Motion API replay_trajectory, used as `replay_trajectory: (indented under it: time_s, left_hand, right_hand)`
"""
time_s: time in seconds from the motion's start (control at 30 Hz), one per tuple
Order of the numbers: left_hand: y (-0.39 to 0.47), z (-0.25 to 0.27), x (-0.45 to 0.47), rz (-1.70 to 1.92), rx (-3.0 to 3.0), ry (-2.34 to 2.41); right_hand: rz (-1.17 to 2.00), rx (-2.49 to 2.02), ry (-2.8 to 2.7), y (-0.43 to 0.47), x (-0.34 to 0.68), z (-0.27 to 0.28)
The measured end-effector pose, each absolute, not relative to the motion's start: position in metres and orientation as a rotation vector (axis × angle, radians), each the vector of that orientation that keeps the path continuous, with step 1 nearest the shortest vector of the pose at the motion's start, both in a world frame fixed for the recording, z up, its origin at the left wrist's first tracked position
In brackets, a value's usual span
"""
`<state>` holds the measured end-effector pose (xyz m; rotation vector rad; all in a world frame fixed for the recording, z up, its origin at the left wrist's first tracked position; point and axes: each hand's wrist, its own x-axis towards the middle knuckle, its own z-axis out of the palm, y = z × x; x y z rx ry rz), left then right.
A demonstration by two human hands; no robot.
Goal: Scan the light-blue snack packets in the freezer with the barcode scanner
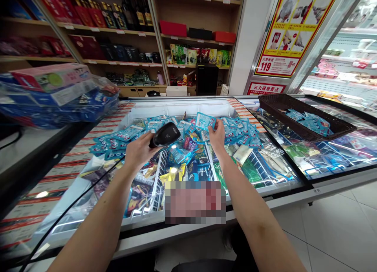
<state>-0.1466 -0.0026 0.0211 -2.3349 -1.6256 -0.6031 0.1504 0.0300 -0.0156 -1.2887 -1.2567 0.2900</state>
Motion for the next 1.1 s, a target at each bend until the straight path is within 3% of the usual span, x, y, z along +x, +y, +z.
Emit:
replay_trajectory:
  time_s: [0.17,0.53,0.67,0.83,1.1]
  left_hand:
    - [-0.003,0.024,-0.149,-0.626,-2.256,-1.702]
    - [-0.005,0.028,-0.151,-0.643,-2.157,-1.847]
    - [-0.005,0.028,-0.151,-0.623,-2.141,-1.862]
    - [-0.006,0.028,-0.151,-0.619,-2.137,-1.860]
    - [-0.003,0.027,-0.154,-0.617,-2.118,-1.866]
  right_hand:
    - [-0.046,-1.467,-1.199,0.016,0.168,-0.002]
    - [-0.339,-1.759,-1.321,0.011,0.177,-0.011]
    - [-0.498,-1.767,-1.631,0.005,0.164,-0.004]
    - [-0.499,-1.694,-2.073,0.005,0.150,-0.009]
    - [-0.518,-1.769,-1.962,0.011,0.151,-0.015]
